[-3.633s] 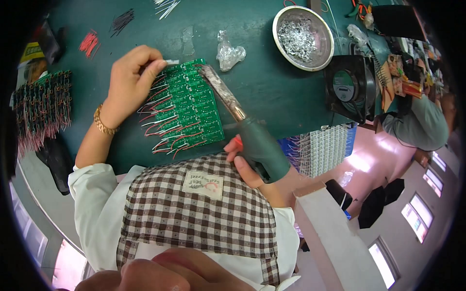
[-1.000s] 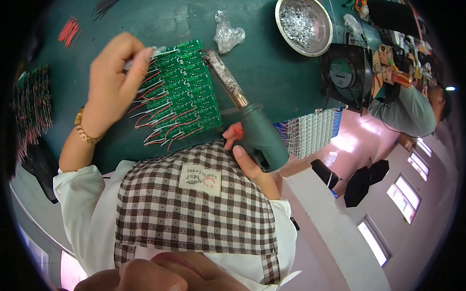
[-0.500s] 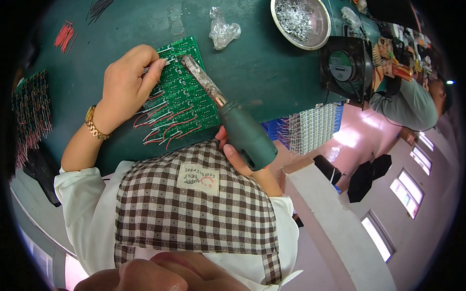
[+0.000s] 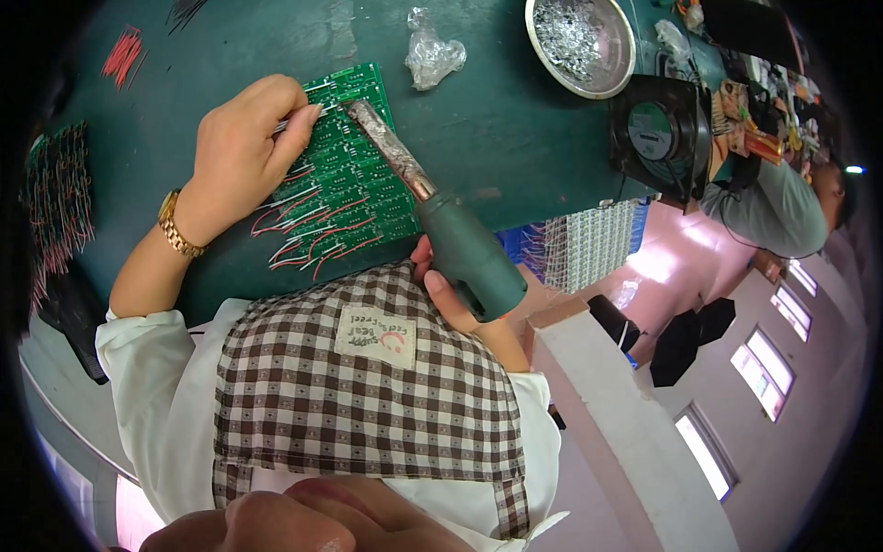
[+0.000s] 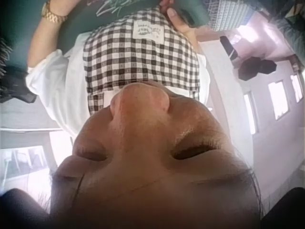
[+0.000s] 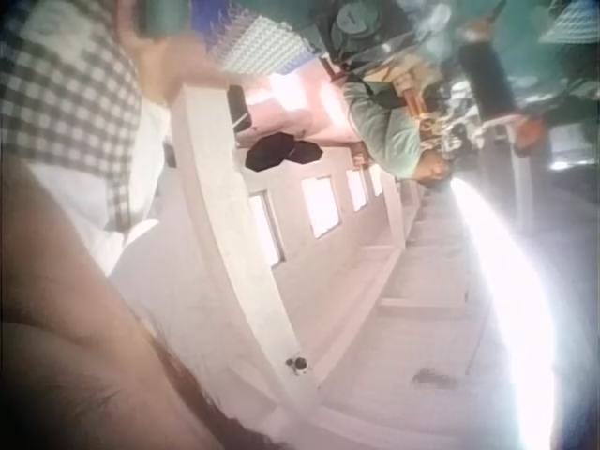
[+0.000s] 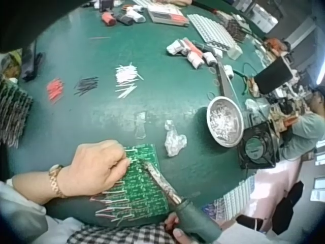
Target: The person attaches wires to a circuit board by placing them by hand and soldering them with a soldering iron.
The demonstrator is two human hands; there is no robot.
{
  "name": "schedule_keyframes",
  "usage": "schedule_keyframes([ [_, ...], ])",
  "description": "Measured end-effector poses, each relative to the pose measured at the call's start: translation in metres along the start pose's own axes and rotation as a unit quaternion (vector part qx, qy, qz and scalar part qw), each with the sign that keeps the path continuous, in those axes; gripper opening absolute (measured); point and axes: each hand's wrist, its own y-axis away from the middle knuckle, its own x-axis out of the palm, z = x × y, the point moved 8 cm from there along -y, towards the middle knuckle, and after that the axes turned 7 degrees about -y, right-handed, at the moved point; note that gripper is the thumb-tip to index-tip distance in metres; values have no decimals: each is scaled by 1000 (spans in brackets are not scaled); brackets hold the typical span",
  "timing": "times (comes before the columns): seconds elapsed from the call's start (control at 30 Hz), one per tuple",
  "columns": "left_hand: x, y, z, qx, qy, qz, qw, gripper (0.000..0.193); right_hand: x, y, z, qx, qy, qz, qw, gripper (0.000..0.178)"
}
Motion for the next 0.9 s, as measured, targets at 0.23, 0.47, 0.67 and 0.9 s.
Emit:
schedule_keyframes([
  [0.23,-1,6,4,7,-9,4,1000,15,8,5,6,-30,-15,-26,999,43],
  [0.47,-1,10,6,11,-5,8,1000,16,9,7,-5,-65,-59,-51,995,49],
  [0.67,-4,14,-2,13,-6,12,1000,17,9,17,-7,-91,-57,-43,993,49],
  [0.9,-42,13,-13,-58,-46,5,997,17,-3,38,9,-39,26,-45,998,40],
])
